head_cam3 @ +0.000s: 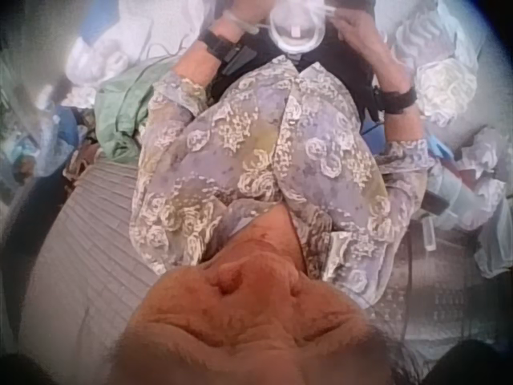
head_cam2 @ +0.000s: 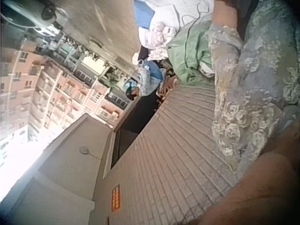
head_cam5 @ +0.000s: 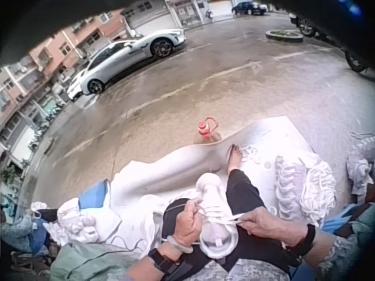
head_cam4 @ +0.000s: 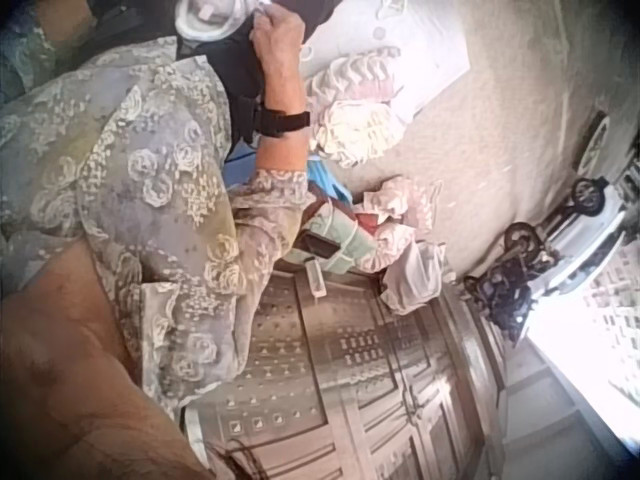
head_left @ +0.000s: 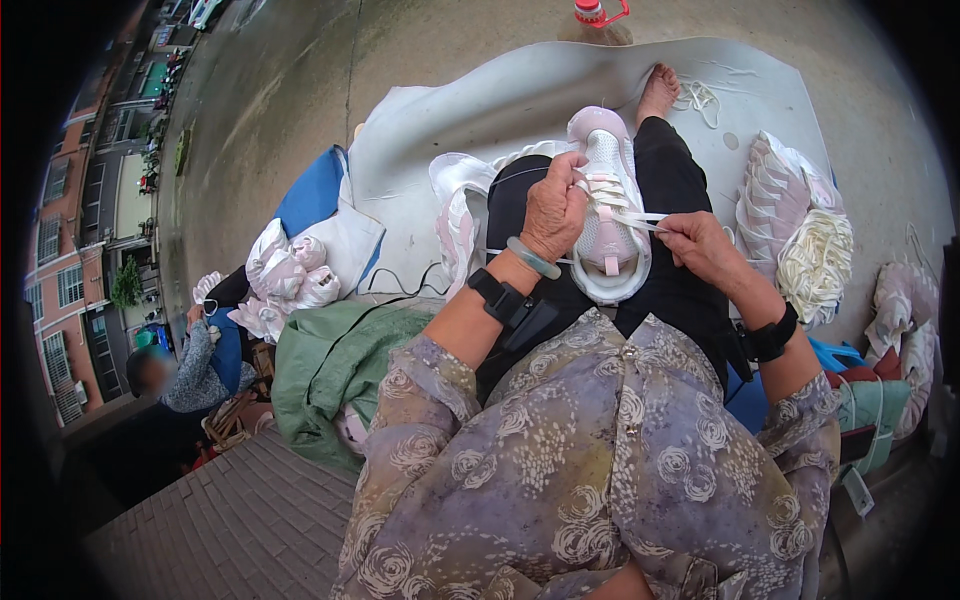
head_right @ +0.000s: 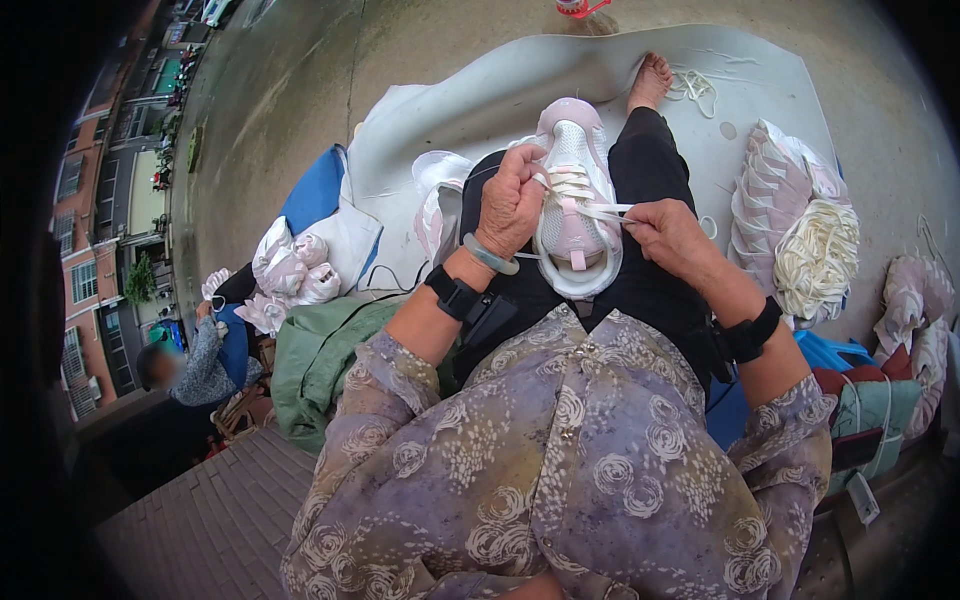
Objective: The recorder is threading laces through the eyelets of a pink and white sneaker.
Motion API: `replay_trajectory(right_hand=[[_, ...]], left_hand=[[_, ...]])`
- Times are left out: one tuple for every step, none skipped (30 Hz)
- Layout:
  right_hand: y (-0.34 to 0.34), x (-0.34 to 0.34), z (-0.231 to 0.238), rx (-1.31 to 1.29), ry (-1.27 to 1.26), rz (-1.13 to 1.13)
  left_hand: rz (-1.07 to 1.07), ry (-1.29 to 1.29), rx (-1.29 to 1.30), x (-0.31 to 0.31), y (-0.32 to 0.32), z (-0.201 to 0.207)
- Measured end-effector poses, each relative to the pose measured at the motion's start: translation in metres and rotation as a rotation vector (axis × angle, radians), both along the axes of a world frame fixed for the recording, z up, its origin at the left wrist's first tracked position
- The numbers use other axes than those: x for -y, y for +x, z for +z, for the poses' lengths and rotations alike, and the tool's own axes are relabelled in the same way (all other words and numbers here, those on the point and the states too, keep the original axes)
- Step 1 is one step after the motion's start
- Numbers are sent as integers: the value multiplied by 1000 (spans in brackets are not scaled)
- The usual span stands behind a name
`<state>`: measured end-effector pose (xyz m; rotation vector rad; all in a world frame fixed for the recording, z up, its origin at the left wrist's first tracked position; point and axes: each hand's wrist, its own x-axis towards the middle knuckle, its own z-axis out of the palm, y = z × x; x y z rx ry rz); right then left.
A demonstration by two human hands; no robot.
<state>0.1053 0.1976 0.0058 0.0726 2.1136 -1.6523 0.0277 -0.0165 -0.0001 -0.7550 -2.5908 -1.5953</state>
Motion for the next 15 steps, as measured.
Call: replay_trajectory(right_hand=[[1, -2, -3, 1, -2, 2], [1, -3, -6, -23, 0, -29], [2, -3, -7, -46, 1, -60], [2, -4, -8, -44, -1, -58], [2, -5, -7, -52, 22, -86], [2, -5, -5, -59, 44, -112], [1, -5, -3, -59, 42, -112], [1, -5, -1, -43, 31, -126], [-1, -4, 0, -29, 19, -141], [-2, -5, 0, -31, 17, -143], [-2, -6, -1, -19, 19, -123], [-2, -8, -2, -4, 22, -105], [-1, -9, -4, -2, 20, -109], [0, -10, -6, -3, 12, -113], [0, -10, -8, -3, 4, -116]], left_hand=[[-42, 19, 66, 2, 1, 3], [-41, 17, 66, 4, 1, 5], [-86, 6, 138, 6, 2, 11], [-133, -4, 209, 8, 3, 16], [-132, -7, 210, 9, 3, 22], [-165, -75, 223, 11, 3, 29], [-198, -144, 235, 12, 3, 33], [-198, -146, 236, 13, 3, 32], [-220, -172, 104, 14, 3, 31], [-242, -197, -28, 14, 2, 31], [-244, -200, -30, 13, 0, 30], [-271, -216, -187, 11, 0, 29], [-298, -231, -345, 9, -1, 29], [-303, -231, -344, 7, 0, 28], [-303, -357, -410, 6, 0, 30]])
